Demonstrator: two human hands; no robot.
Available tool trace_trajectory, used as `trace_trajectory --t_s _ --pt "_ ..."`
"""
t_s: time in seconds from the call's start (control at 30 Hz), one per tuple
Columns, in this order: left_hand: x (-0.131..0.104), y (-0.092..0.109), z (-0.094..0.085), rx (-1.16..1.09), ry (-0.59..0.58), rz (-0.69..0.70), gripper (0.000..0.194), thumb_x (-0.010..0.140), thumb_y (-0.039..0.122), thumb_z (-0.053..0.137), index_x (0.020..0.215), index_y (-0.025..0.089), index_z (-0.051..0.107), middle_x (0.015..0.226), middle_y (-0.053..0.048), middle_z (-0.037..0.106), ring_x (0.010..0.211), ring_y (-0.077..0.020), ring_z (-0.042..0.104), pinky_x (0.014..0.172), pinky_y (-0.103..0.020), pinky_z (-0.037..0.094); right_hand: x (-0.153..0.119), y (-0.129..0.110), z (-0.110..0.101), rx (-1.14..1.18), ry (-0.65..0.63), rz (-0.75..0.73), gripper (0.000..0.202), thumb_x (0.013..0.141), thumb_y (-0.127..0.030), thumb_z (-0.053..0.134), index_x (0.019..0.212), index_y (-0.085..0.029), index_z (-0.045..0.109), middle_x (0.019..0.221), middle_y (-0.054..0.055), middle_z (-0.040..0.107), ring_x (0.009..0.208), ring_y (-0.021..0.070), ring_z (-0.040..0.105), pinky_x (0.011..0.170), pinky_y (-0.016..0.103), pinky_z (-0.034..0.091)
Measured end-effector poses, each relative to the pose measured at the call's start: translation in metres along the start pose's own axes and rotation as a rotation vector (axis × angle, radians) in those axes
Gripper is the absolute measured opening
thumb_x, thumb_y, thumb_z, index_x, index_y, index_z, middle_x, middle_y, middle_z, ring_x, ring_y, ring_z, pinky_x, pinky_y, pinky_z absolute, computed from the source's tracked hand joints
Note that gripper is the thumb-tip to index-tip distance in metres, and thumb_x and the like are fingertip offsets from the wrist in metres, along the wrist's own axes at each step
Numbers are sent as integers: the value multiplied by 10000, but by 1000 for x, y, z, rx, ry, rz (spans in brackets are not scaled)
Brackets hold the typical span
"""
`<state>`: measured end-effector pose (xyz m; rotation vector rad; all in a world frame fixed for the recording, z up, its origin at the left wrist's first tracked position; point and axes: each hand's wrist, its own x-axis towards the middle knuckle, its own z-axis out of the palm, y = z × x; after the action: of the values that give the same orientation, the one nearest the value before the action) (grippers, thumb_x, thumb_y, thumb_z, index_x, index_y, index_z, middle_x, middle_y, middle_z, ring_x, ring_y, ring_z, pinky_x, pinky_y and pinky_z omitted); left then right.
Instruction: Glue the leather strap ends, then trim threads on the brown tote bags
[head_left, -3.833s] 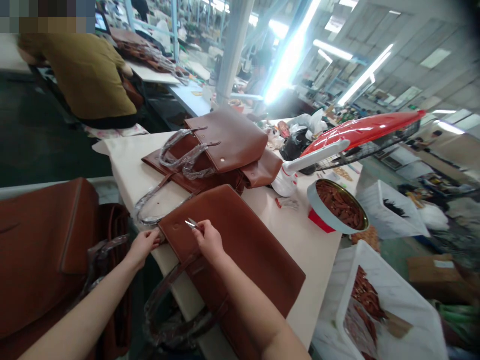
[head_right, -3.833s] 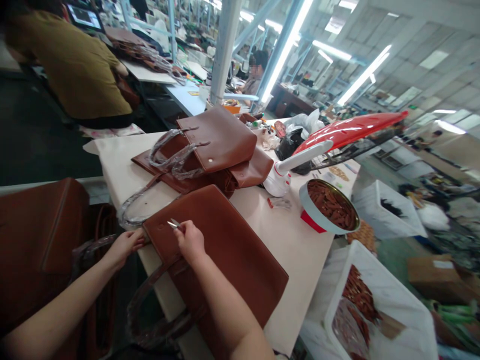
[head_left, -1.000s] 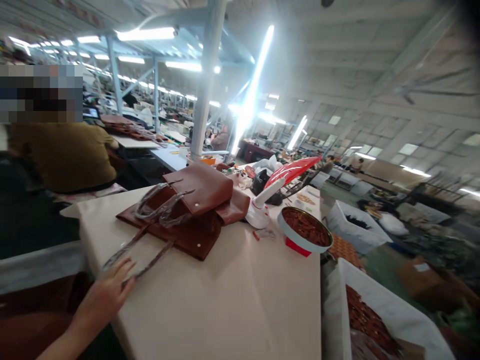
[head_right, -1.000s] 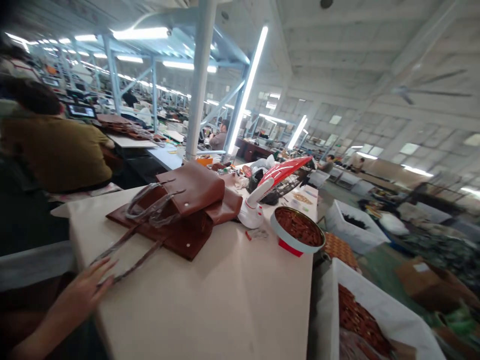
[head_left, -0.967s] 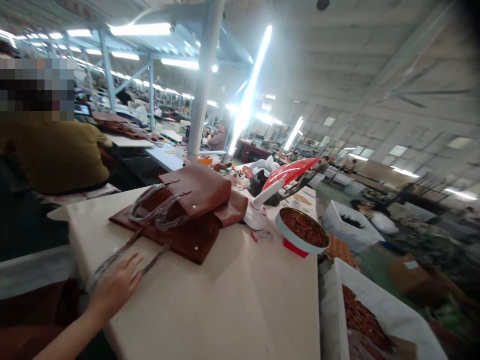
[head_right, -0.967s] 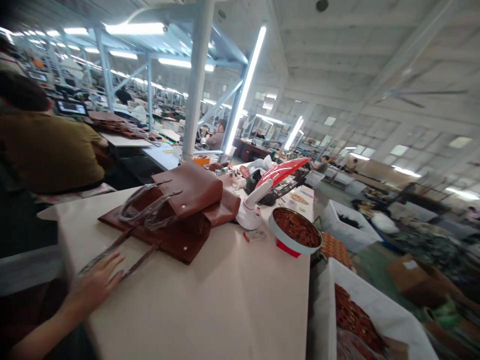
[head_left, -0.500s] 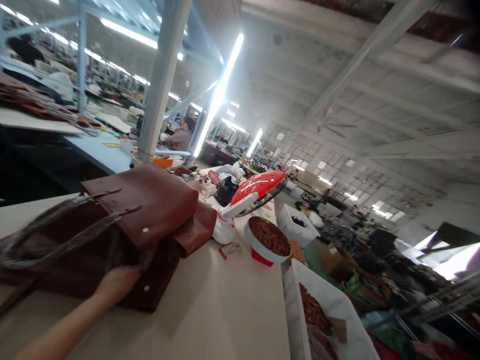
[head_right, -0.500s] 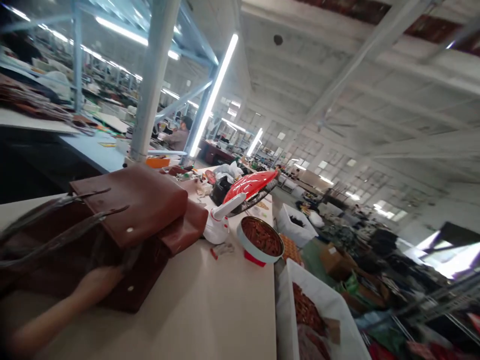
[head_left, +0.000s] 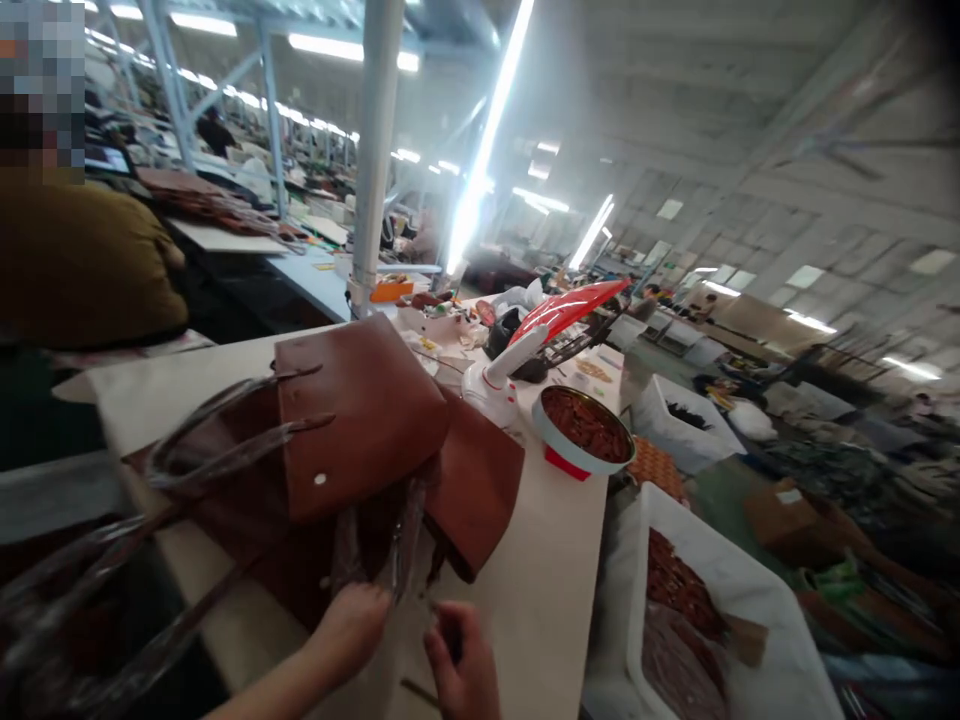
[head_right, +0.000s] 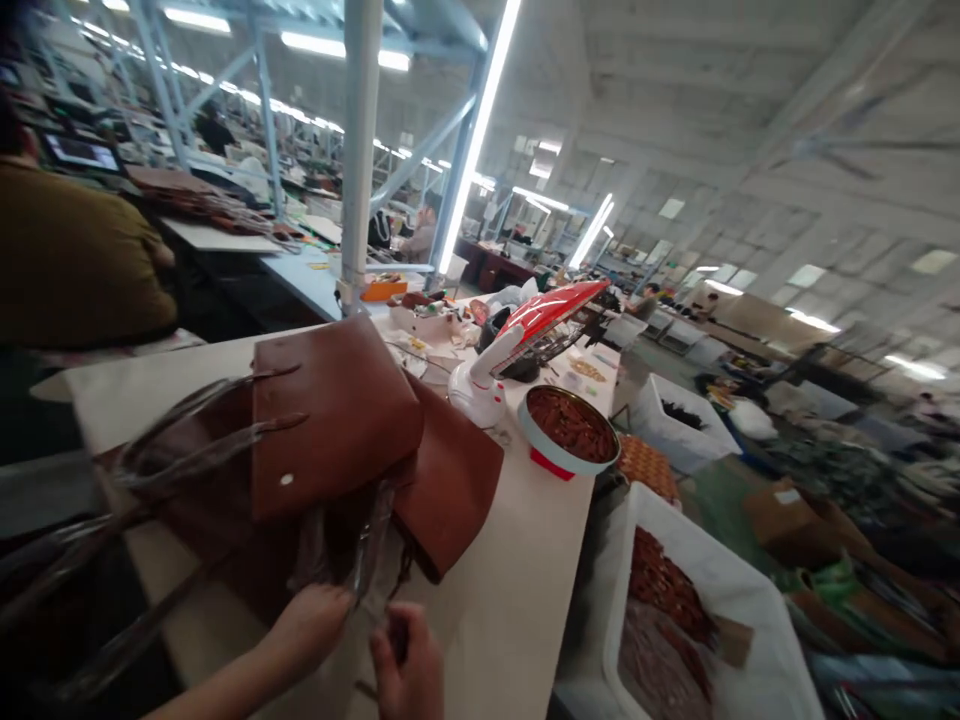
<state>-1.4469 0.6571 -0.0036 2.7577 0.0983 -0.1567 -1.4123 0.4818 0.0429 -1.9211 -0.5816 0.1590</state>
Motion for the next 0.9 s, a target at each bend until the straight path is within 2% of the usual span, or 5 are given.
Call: trace_trajectory --t_s 0.2,0.4,0.53,0.67,0.9 --pt "-56 12 5 -89 37 17 394 724 257 563 1111 189 589 1115 -119 622 1053 -290 540 968 -439 378 34 -27 19 -100 -137 -196 171 805 -277 534 936 -170 563 749 40 630 672 163 600 623 251 468" --pt "-66 -87 -93 10 513 -326 343 866 295 326 1092 151 541 1108 -140 552 1040 -255 530 937 -368 396 86 -65 45 -261 -227 -307 166 826 -271 540 957 -170 557 800 35 642 725 168 600 661 251 435" --pt "-28 -136 -142 22 444 -303 303 805 247 387 1012 161 590 1104 -133 537 945 -269 556 869 -388 418 120 -89 82 -481 -320 -366 148 849 -290 537 955 -187 546 855 41 656 773 184 615 658 258 420" --pt "-5 -158 -150 -48 338 -230 130 728 241 470 708 191 588 865 -81 588 810 -232 574 800 -335 428 139 -99 116 -716 -389 -406 176 840 -303 561 959 -180 520 889 65 658 776 203 627 639 271 425" --pt "-2 -160 -140 -267 366 -268 137 780 296 408 742 214 511 738 -34 580 719 -214 560 715 -328 421 152 -102 144 -798 -422 -421 191 832 -318 570 934 -166 515 883 89 652 776 244 631 622 302 437"
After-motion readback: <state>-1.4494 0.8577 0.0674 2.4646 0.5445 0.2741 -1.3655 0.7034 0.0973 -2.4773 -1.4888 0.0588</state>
